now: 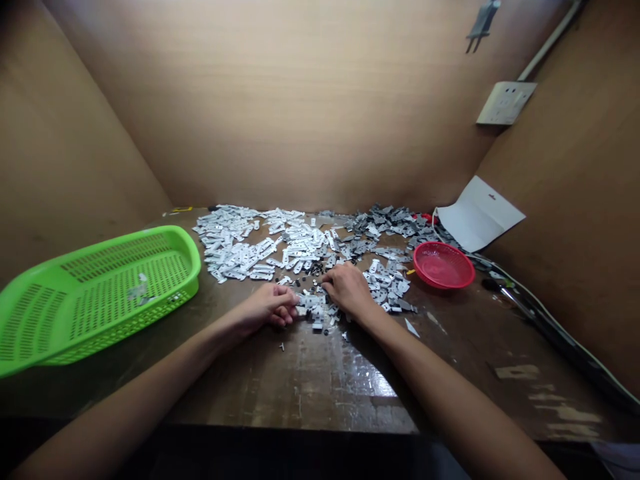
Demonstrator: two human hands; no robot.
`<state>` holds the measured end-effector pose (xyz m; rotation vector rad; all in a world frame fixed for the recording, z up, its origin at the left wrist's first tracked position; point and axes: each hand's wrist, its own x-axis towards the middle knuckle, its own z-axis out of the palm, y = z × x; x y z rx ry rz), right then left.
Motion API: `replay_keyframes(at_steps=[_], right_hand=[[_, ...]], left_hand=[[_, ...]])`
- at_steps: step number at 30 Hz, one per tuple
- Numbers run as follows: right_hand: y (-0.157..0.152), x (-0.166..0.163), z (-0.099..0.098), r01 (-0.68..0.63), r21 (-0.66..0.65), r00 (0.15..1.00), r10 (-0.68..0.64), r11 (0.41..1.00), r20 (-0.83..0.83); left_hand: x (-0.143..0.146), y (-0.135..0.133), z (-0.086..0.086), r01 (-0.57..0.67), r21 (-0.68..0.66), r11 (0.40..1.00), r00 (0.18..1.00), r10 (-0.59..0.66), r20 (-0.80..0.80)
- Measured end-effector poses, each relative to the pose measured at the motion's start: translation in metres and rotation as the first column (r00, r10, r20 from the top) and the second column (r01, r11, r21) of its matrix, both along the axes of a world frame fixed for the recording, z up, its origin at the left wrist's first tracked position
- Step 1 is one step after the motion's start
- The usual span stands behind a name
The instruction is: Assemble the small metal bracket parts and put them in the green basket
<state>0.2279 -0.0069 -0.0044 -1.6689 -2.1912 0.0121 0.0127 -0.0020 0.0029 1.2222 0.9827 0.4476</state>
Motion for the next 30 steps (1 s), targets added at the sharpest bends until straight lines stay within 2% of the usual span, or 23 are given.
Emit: replay_keyframes(at_steps=[3,13,15,18,22,25,27,30], right_hand=[[0.0,0.0,0.002,0.036,-0.006,0.998,-0.036,0.999,0.044],[-0.002,0.015,0.002,0.171,-0.105,0.981,-0.159,0.98,0.113],[-0.001,0.018,0.002,0.132,-0.095,0.99,-0.127,0.987,0.058],[-0.001,0.021,0.004,0.007,-0.011,0.992,-0.009,1.0,-0.123],[-0.005,0.019,0.01,-0.105,0.093,0.923,0.132,0.99,-0.361],[-0.01,0.012,0.015,-0.166,0.093,0.85,0.191,0.982,-0.492],[-0.013,0.007,0.016,-0.191,0.078,0.813,0.202,0.979,-0.546],[-0.015,0.003,0.015,-0.215,0.084,0.804,0.225,0.973,-0.55]], left_hand=[[0.002,-0.001,-0.003,0.043,0.01,0.999,0.998,-0.043,-0.047],[0.002,-0.002,0.001,0.021,0.015,1.0,0.998,-0.021,-0.062],[0.002,-0.002,0.002,0.004,0.002,1.0,0.999,-0.004,-0.049],[0.002,-0.002,0.0,-0.016,-0.016,1.0,1.0,0.016,-0.025],[0.0,-0.001,-0.002,-0.022,-0.03,0.999,1.0,0.021,-0.012],[-0.001,0.001,-0.004,-0.044,-0.034,0.998,0.999,0.044,-0.001],[-0.001,0.001,-0.005,-0.057,-0.043,0.997,0.998,0.057,0.011],[-0.001,0.001,-0.005,-0.062,-0.048,0.997,0.998,0.063,0.023]])
